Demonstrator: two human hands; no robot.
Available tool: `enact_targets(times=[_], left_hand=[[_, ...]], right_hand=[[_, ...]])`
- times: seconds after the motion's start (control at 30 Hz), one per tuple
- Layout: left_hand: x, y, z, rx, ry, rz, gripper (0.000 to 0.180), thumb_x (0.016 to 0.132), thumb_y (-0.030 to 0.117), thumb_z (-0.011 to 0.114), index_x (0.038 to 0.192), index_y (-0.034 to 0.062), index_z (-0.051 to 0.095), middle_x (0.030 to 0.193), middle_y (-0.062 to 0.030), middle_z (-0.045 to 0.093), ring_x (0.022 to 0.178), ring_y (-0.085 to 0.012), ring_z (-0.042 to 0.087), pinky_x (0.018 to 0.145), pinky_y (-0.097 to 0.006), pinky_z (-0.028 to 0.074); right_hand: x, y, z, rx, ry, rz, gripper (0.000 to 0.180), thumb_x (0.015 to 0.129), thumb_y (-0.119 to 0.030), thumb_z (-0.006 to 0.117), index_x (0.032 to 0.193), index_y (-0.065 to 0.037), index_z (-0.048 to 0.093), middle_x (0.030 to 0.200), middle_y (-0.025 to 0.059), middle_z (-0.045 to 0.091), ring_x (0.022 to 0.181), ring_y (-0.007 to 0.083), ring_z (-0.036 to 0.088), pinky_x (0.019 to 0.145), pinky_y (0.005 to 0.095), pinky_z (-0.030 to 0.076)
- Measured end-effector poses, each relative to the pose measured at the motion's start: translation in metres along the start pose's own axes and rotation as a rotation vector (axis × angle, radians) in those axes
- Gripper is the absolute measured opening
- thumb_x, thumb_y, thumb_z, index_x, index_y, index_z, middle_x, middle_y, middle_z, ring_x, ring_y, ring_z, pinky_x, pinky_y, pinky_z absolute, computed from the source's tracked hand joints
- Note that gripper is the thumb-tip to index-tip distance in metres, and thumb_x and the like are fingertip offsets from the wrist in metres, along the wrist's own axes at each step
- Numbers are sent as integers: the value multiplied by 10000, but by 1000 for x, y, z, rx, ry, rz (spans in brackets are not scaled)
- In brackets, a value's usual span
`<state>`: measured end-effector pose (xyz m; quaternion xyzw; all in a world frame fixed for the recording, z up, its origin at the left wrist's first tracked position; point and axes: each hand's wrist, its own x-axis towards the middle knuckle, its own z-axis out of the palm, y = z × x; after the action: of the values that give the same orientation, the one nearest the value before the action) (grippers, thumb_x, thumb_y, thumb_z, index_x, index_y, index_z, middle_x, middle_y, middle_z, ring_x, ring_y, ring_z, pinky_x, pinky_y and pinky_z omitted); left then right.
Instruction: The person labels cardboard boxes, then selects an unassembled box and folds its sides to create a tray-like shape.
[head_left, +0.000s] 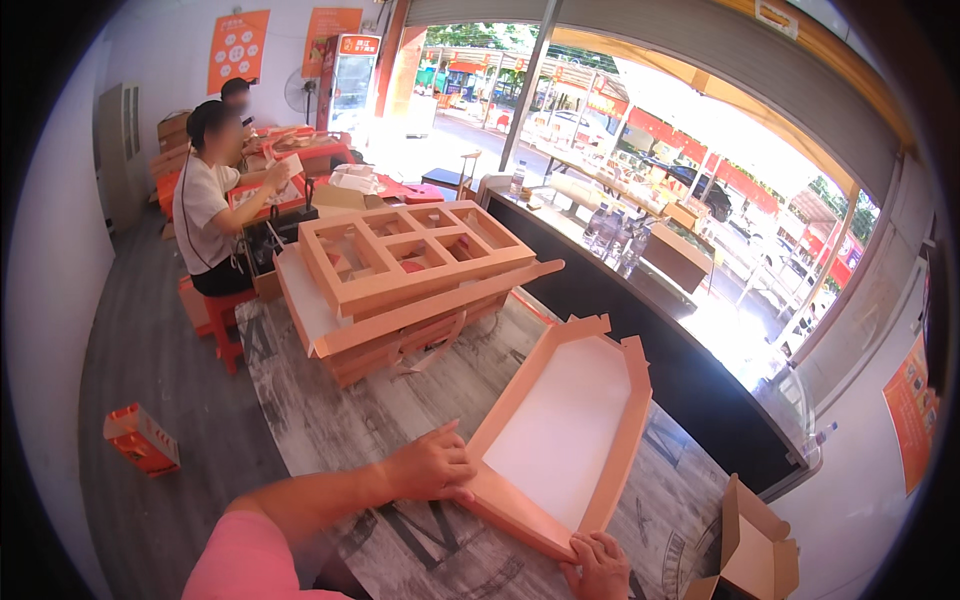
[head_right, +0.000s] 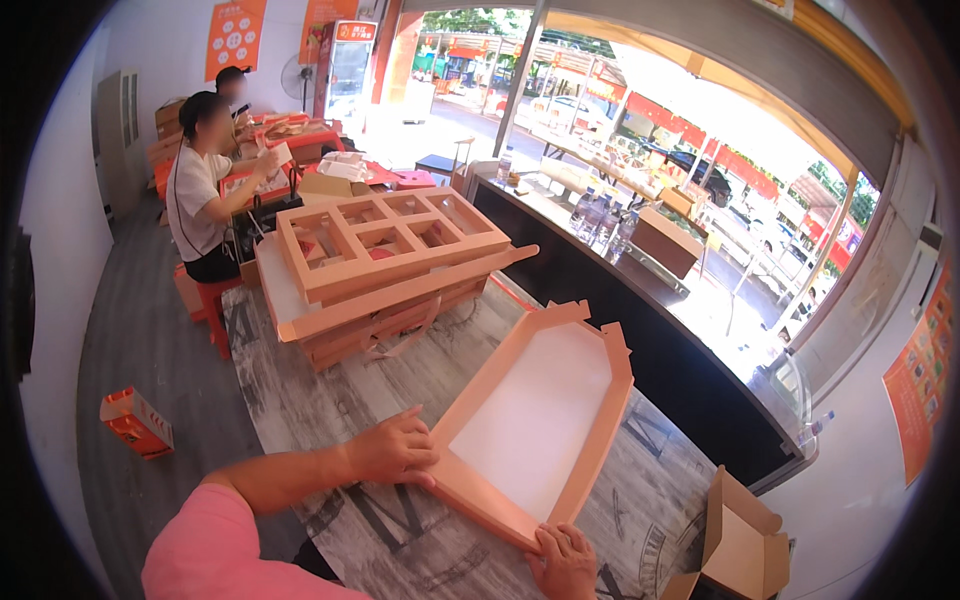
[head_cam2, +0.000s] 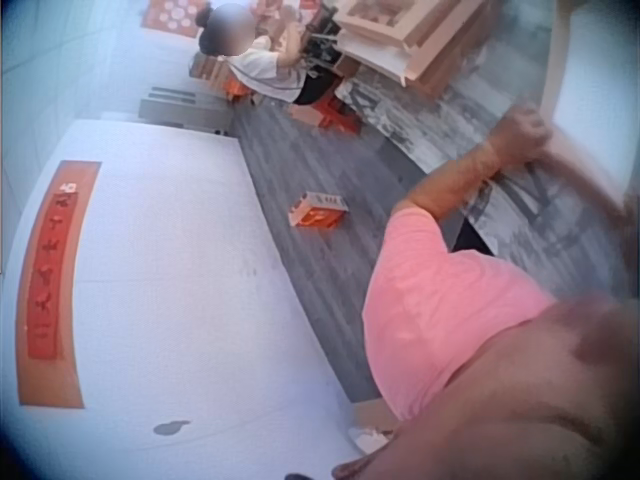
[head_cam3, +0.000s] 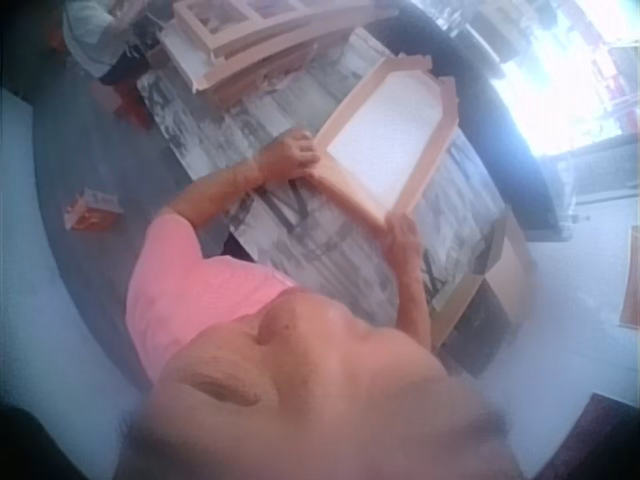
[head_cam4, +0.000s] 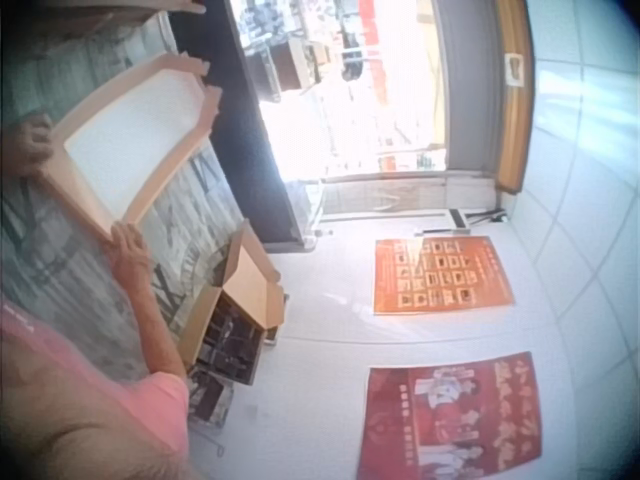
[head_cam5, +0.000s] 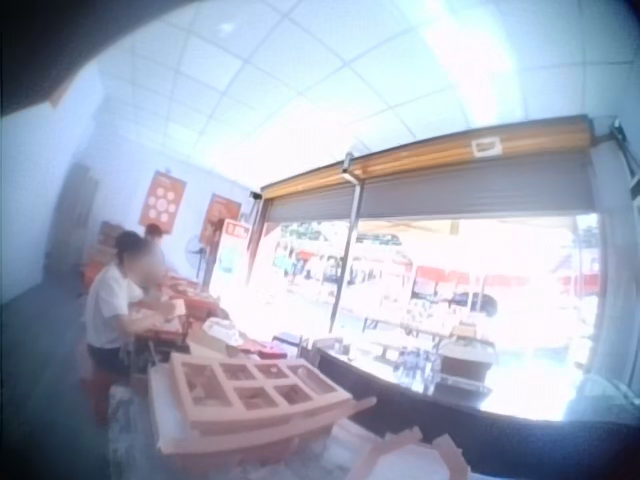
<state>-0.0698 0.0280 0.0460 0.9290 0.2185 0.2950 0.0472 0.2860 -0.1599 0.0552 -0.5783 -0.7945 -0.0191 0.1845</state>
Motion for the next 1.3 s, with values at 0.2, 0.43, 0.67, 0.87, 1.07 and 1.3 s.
enact_targets(times=[0.2,0.43,0.67,0.87,1.07,1.3], left_hand=[[20,-12,-13,97,-220,144,378,853,506,737,903,134,699,908,-49,678,1029,-270,628,1158,-540,374],[33,-29,-6,-176,-216,90,250,862,319,734,700,136,681,750,-38,673,945,-281,624,928,-410,465],[49,-31,-1,-119,-385,44,118,771,235,718,697,143,713,729,-54,688,916,-306,623,833,-398,517],[59,-39,3,-160,-535,-43,149,777,253,760,867,151,821,827,-65,755,1022,-300,639,865,-407,541],[62,-41,7,-102,-496,64,147,777,257,760,857,144,809,805,-70,745,996,-311,648,858,-412,535],[83,-18,-2,33,-741,-22,103,728,213,703,744,137,769,764,-89,731,866,-316,686,842,-422,527]], right_hand=[[17,-18,-20,-15,-78,53,211,902,-151,609,1107,-103,617,1078,179,633,1057,412,595,891,534,487],[24,-20,-21,-51,-141,48,164,897,-184,627,1031,-92,604,1040,180,629,1018,411,596,848,539,472],[22,-16,-18,-74,-130,17,188,866,-166,656,1028,-77,624,1020,172,635,1008,399,602,849,532,472],[22,-19,-20,-69,-102,4,198,863,-164,652,1041,-79,631,1024,166,634,1016,393,600,857,529,472],[18,-12,-14,-95,-99,1,213,874,-203,656,1054,-92,633,1053,157,627,1035,391,590,870,542,461],[22,-20,-24,-82,-173,28,188,893,-231,656,1021,-96,635,1059,153,629,1050,372,592,874,518,457]])
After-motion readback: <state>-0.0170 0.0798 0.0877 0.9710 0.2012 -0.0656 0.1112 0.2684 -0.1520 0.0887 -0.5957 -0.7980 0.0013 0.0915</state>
